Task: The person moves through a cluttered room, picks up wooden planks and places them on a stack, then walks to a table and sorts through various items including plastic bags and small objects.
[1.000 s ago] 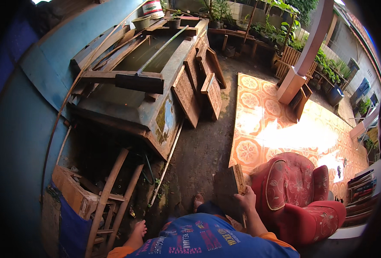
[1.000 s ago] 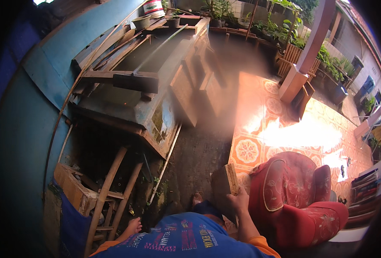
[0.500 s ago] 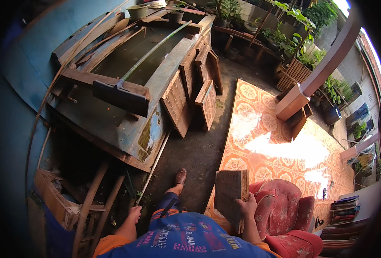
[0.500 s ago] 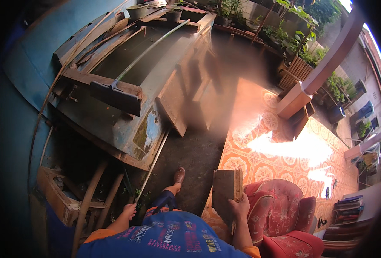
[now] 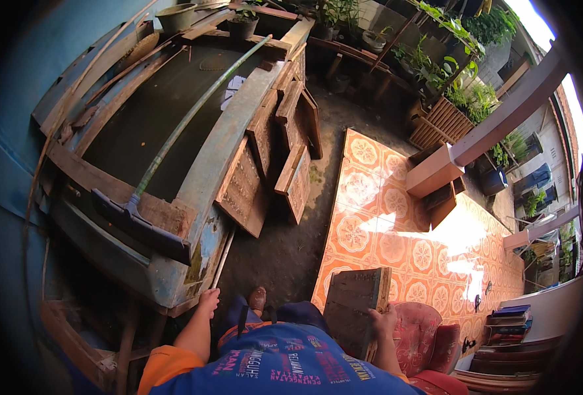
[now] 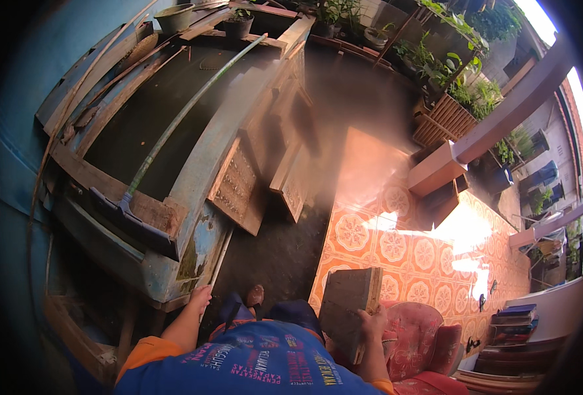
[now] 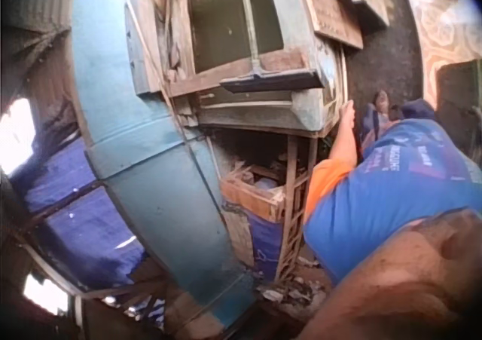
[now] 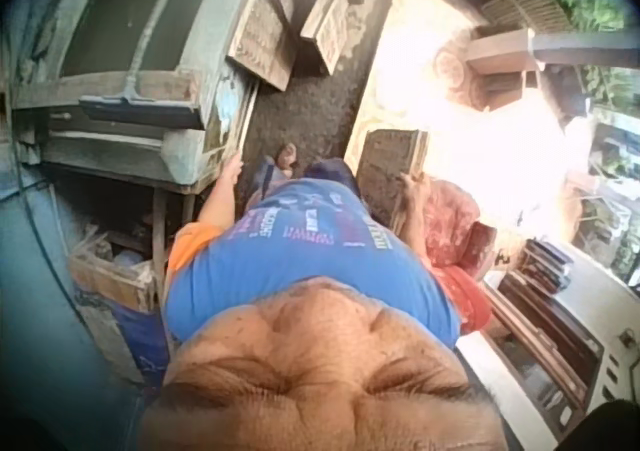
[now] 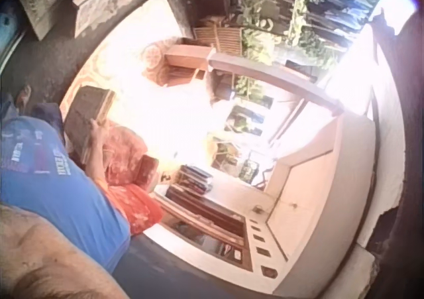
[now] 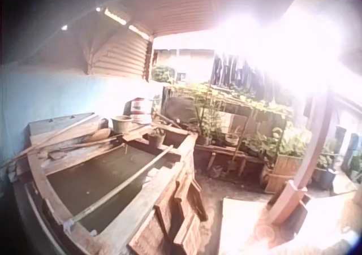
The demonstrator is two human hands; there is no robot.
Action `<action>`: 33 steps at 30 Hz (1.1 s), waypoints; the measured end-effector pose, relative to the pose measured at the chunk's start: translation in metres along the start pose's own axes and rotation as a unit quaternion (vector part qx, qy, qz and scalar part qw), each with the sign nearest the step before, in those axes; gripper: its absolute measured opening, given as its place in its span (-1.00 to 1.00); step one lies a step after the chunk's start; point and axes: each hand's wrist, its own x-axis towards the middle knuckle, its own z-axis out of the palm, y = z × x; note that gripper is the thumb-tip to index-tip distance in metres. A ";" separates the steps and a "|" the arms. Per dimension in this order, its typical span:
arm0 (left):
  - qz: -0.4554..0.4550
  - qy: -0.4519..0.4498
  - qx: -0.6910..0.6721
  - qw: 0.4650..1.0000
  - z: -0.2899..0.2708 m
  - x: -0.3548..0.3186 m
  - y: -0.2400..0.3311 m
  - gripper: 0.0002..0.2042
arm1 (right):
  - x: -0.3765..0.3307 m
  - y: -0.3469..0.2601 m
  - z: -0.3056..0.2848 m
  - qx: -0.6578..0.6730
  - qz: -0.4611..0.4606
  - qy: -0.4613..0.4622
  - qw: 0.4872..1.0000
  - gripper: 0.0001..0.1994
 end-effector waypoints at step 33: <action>0.518 0.309 0.209 0.770 0.209 -0.006 0.437 -0.42 | 0.414 -0.232 0.065 -0.263 -0.108 -0.034 0.958 -0.54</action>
